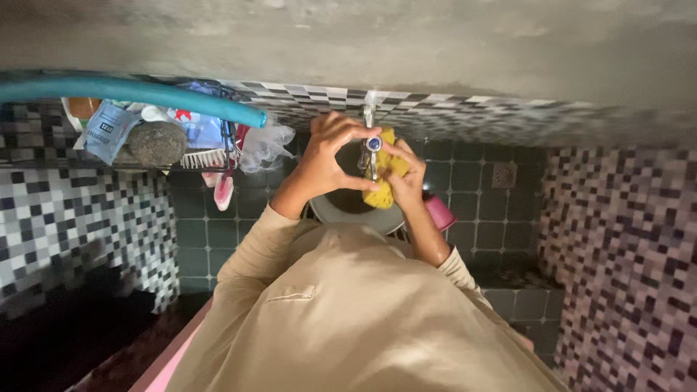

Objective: The person scrubs a wall-mounted faucet with a yellow sponge, repeatedly rinsing it in a metal basin filled with water. The person continues to wipe and rinse the faucet throughout the clip.

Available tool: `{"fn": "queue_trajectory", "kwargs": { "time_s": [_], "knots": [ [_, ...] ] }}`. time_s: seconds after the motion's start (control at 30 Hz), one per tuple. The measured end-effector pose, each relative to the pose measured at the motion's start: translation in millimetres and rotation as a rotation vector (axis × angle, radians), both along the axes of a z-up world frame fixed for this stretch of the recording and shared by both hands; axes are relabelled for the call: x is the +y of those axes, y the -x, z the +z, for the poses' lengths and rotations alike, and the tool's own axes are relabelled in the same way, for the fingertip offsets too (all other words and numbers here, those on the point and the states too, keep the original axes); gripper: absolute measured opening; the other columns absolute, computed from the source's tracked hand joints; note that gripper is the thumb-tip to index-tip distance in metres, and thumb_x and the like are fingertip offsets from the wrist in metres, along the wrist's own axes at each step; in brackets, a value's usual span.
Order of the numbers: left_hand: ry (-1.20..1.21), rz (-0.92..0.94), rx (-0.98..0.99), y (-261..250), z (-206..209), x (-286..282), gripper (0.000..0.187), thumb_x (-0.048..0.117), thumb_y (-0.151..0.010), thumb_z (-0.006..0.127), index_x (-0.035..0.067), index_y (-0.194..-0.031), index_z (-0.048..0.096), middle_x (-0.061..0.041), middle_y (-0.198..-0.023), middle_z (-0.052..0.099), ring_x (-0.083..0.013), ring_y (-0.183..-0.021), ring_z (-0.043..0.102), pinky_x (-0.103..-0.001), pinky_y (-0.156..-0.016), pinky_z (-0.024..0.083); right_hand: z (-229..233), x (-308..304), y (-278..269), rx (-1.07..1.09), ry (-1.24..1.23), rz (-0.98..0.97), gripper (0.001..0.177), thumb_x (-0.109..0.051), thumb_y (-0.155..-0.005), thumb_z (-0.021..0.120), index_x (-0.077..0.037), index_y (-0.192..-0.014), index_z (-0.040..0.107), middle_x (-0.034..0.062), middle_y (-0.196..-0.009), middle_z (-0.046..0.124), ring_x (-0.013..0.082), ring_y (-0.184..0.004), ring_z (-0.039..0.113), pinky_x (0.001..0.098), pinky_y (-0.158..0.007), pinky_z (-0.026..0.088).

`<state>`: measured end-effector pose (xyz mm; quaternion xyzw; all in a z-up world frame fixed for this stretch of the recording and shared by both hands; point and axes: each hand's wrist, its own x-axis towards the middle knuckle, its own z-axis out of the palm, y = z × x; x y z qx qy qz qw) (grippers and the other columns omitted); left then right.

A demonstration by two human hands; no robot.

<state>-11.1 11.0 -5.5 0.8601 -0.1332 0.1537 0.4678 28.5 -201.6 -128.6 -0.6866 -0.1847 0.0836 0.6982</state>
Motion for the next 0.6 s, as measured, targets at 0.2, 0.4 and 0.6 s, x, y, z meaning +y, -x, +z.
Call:
{"fn": "queue_trajectory", "kwargs": {
  "time_s": [0.2, 0.4, 0.6],
  "knots": [
    [-0.016, -0.004, -0.005, 2, -9, 6, 0.079, 0.051, -0.063, 0.097, 0.014, -0.127, 0.069, -0.003, -0.115, 0.065, -0.0242, -0.113, 0.056, -0.043, -0.105, 0.033, 25, 37, -14, 0.088, -0.131, -0.155, 0.04, -0.009, -0.098, 0.062, 0.002, -0.136, 0.058, 0.01, -0.135, 0.062, 0.0202, -0.127, 0.058, 0.0356, -0.114, 0.044],
    [0.017, -0.032, 0.014, 4, -15, 13, 0.087, 0.055, -0.064, 0.095, 0.014, -0.135, 0.067, -0.003, -0.121, 0.064, -0.0248, -0.118, 0.055, -0.044, -0.108, 0.034, 15, 19, 28, -0.041, -0.026, -0.101, 0.032, -0.003, -0.096, 0.053, 0.002, -0.128, 0.057, 0.0103, -0.131, 0.063, 0.0185, -0.126, 0.058, 0.0341, -0.113, 0.045],
    [-0.002, -0.037, 0.021, 14, -15, 18, 0.098, 0.063, -0.058, 0.093, 0.015, -0.138, 0.063, -0.003, -0.124, 0.065, -0.0256, -0.118, 0.055, -0.046, -0.108, 0.034, 22, 47, -5, 0.008, -0.12, -0.22, 0.032, -0.002, -0.099, 0.051, 0.0, -0.131, 0.055, 0.0086, -0.121, 0.063, 0.0158, -0.112, 0.06, 0.0307, -0.1, 0.049]
  ]
}}
